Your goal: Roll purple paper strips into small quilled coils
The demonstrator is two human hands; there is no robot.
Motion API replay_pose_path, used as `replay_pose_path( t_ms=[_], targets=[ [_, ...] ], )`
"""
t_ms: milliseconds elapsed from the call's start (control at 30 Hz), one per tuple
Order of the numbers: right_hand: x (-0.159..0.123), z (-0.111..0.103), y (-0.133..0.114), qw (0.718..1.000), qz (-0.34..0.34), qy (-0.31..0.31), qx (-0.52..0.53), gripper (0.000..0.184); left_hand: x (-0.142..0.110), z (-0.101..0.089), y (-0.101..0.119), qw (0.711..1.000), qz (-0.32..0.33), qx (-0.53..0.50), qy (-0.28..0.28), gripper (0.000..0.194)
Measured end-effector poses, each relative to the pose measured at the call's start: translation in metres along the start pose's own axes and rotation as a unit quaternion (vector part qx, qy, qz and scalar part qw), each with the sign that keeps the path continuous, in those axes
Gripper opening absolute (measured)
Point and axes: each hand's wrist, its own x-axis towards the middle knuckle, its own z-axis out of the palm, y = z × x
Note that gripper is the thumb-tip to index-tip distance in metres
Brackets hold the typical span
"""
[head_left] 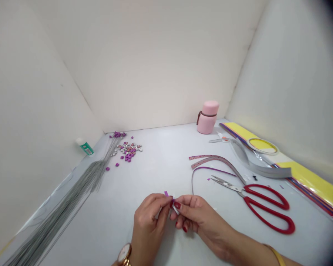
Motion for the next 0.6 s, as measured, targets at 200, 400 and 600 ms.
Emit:
replay_pose_path(
  t_ms=[200,400,600],
  targets=[
    [0.0008,-0.0014,0.001,1.0,-0.018,0.011,0.015,0.022,0.0016,-0.0004,0.0011,0.999,0.0,-0.018,-0.036,0.02],
    [0.0029,0.0,0.0001,0.999,-0.045,0.019,-0.023,0.019,0.0021,0.0042,0.0009,0.981,-0.135,-0.134,-0.032,0.012],
    [0.0043,-0.0002,0.0033,0.991,-0.066,0.053,-0.102,0.022,0.0012,0.008,-0.0012,0.959,-0.207,-0.193,-0.019,0.01]
  ],
)
